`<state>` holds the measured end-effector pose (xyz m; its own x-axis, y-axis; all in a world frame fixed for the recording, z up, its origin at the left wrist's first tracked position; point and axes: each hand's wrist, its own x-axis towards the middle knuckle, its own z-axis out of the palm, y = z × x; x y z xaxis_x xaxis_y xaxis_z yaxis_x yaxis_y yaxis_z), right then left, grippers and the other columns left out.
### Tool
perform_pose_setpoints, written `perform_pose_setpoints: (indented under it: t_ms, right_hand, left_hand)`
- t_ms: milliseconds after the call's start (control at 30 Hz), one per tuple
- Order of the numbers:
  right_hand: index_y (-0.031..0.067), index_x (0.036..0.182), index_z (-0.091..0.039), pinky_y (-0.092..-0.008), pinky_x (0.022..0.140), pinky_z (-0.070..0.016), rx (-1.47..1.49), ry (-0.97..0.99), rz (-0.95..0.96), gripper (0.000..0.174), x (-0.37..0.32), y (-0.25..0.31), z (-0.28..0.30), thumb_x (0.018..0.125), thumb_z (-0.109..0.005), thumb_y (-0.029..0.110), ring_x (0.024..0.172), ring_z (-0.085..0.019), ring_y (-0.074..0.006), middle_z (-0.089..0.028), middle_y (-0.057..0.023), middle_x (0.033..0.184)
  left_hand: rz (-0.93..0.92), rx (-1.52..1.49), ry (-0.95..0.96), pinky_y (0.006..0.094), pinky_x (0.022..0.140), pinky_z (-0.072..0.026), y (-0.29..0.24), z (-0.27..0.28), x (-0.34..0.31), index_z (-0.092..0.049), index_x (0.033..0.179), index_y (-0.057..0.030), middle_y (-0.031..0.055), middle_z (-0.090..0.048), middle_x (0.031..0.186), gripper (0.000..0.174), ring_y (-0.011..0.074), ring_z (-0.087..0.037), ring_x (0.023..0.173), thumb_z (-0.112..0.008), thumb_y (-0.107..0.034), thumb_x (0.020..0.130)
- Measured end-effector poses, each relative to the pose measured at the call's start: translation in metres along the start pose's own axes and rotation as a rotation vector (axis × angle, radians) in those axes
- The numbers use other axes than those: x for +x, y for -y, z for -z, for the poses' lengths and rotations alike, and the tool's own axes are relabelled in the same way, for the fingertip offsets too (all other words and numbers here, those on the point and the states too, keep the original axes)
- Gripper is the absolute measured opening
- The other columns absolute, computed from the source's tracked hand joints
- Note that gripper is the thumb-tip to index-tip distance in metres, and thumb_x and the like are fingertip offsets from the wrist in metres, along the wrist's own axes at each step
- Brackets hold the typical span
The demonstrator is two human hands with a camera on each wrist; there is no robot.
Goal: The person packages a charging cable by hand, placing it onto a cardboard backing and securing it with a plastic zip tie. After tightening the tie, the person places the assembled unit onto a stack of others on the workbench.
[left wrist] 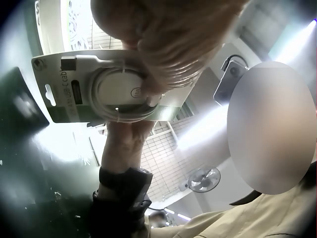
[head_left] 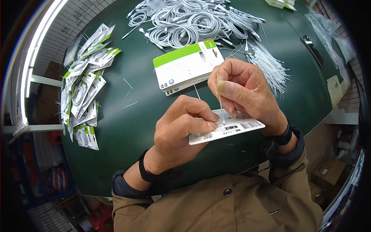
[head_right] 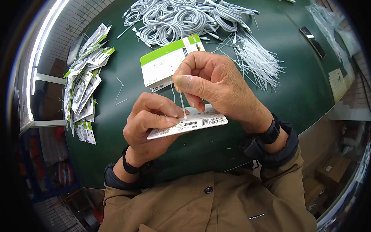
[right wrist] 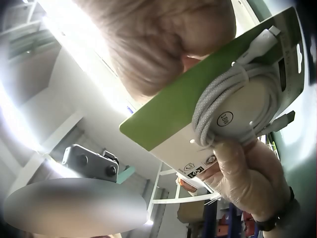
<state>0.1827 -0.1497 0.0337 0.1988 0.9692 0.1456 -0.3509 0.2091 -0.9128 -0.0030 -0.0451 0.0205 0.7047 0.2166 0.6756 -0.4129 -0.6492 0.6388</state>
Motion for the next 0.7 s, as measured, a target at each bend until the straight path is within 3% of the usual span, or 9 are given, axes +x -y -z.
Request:
perform_pose_setpoints:
  t_ms: [200, 700]
  right_hand:
    - [-0.0007, 0.099, -0.062, -0.0187, 0.047, -0.0435, -0.025, 0.019, 0.009, 0.017, -0.002, 0.001, 0.001, 0.104, -0.068, 0.015, 0.056, -0.055, -0.0034, -0.063, -0.0027, 0.08]
    - [-0.0023, 0.093, -0.065, -0.019, 0.043, -0.0403, -0.16, 0.02, -0.18, 0.014, -0.001, 0.0, 0.002, 0.101, -0.069, 0.008, 0.051, -0.053, -0.0024, -0.062, -0.0007, 0.072]
  left_hand:
    - [-0.038, 0.006, -0.027, 0.0341, 0.072, -0.0604, -0.003, -0.003, 0.001, -0.062, 0.089, -0.0037, 0.0133, -0.073, 0.103, 0.031, 0.0251, -0.073, 0.088, -0.086, 0.006, 0.072]
    - [-0.097, 0.104, 0.048, 0.0354, 0.068, -0.0612, -0.002, -0.003, -0.009, -0.065, 0.085, -0.0003, 0.0143, -0.074, 0.103, 0.019, 0.0265, -0.073, 0.084, -0.079, 0.005, 0.072]
